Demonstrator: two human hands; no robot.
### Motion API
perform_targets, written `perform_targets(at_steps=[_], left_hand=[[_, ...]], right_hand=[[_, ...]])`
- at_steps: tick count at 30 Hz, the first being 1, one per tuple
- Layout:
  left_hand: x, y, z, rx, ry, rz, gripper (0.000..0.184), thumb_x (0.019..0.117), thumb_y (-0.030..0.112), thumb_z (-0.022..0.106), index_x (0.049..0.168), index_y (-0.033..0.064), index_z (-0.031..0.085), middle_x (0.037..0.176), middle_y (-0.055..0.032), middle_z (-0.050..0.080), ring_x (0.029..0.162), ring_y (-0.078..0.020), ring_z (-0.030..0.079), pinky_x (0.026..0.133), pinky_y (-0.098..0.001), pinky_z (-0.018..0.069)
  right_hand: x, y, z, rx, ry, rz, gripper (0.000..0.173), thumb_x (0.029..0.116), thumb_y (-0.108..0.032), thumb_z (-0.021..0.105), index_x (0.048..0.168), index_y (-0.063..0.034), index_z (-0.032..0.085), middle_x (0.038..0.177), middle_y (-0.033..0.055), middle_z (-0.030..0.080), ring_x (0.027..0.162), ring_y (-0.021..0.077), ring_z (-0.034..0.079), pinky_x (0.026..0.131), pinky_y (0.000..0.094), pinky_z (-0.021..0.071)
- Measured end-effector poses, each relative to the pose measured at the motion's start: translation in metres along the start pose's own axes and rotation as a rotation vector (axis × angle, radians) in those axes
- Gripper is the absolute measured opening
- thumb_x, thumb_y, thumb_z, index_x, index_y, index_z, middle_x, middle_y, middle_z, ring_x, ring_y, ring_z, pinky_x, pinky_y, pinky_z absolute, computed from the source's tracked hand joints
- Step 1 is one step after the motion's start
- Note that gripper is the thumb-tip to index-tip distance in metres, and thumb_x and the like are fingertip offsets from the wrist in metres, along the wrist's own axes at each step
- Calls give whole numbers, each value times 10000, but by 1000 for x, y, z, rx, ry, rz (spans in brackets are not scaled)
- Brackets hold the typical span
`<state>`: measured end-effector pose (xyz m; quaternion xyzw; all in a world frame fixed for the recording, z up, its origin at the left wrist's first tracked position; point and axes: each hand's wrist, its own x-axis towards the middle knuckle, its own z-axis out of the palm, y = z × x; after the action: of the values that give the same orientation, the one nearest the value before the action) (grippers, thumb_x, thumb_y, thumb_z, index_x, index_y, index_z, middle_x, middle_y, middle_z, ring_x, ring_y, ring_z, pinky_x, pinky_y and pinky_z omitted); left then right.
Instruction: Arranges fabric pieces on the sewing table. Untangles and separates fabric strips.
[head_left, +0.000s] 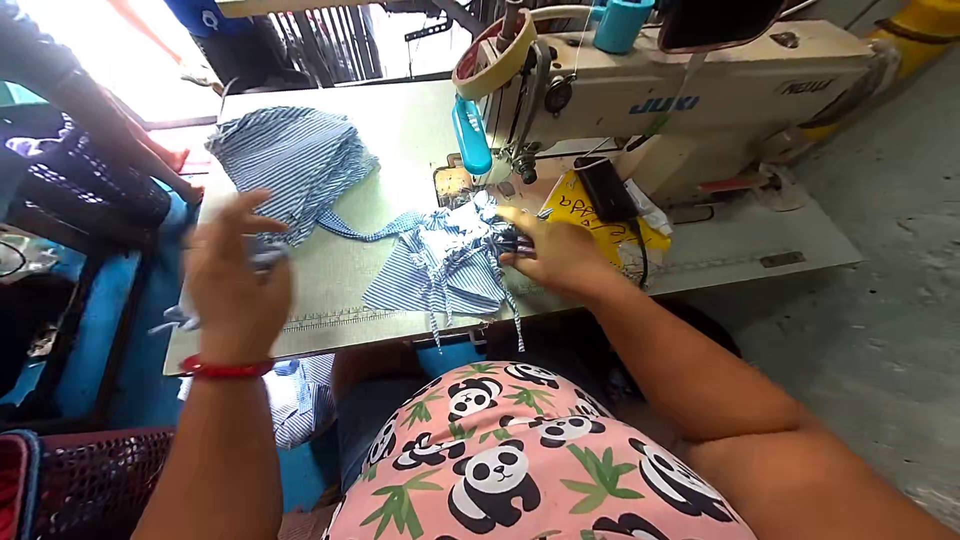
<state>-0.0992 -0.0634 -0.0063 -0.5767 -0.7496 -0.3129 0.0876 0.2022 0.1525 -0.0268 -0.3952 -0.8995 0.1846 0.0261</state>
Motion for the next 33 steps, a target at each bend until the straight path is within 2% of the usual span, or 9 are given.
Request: perform_targets(at_steps=[3, 5, 7, 9, 11, 16, 21, 29, 33], left_hand=[[20, 34, 50, -11, -379, 47, 646, 833, -27, 653, 1443, 178, 592, 924, -179, 718, 937, -450, 675, 781, -672, 506], [33, 48, 74, 85, -644, 43, 755, 882, 62, 696, 1546, 339, 468, 1065, -186, 728, 1039, -456, 675, 785, -677, 515], [42, 47, 90, 166, -737, 91, 553, 960, 180, 672, 1479, 330, 550, 1115, -184, 725, 1035, -438, 688, 774, -657, 528], [50, 37, 94, 159, -637, 166, 220, 1003, 204, 631, 1208, 166, 703, 995, -194, 724, 957, -439, 703, 740, -653, 531], [59, 30, 86, 101, -481, 198, 199, 1021, 251, 618, 1034, 72, 705, 905, -198, 708, 886, -443, 703, 701, -658, 524], [71, 47, 56, 15, -79, 246, 269, 1013, 255, 576, 953, 8, 664, 824, -212, 666, 795, -437, 670, 657, -609, 486], [92, 67, 21, 37, 289, 317, 343, 1051, 313, 569, 1062, -7, 691, 968, -250, 714, 912, -412, 683, 797, -551, 498], [116, 56, -15, -47, 325, 196, 397, 1059, 393, 552, 1144, 30, 689, 1009, -158, 709, 911, -188, 687, 824, -392, 556], [129, 51, -17, 189, 160, 82, 495, 1063, 459, 472, 1152, 4, 647, 1071, -287, 683, 1025, -476, 662, 858, -681, 466]], right_hand=[[8, -4, 17, -107, 104, -57, 267, 911, -119, 683, 1176, -100, 704, 899, 201, 714, 853, 425, 708, 685, 624, 531], [3, -3, 16, -66, 192, -89, 242, 918, -103, 674, 1155, -83, 715, 889, 205, 712, 835, 427, 707, 671, 620, 531], [-8, 2, 7, -35, 267, -94, 238, 943, -145, 688, 1172, -82, 708, 906, 209, 718, 844, 433, 710, 695, 634, 538], [-19, 12, -4, -47, 377, -128, 187, 928, -133, 700, 1096, -53, 716, 859, 209, 714, 795, 432, 708, 660, 636, 536], [-32, 26, -16, -69, 447, -174, 142, 919, -105, 694, 1047, -44, 698, 809, 183, 679, 741, 399, 681, 616, 599, 525], [-40, 33, -31, -32, 633, -243, 173, 922, -157, 691, 1018, -15, 716, 900, 188, 716, 787, 359, 698, 660, 562, 539], [-34, 11, -63, 12, 1090, -460, 232, 1003, -215, 658, 997, 16, 668, 877, 161, 692, 784, 204, 664, 700, 353, 536], [-2, -3, -72, -93, 826, -248, 284, 881, -118, 694, 1147, -17, 679, 1111, 269, 649, 870, 409, 689, 653, 550, 552], [10, -1, -79, 6, 551, 20, 483, 917, -207, 691, 1370, -100, 565, 1053, 215, 702, 926, 439, 694, 736, 647, 526]])
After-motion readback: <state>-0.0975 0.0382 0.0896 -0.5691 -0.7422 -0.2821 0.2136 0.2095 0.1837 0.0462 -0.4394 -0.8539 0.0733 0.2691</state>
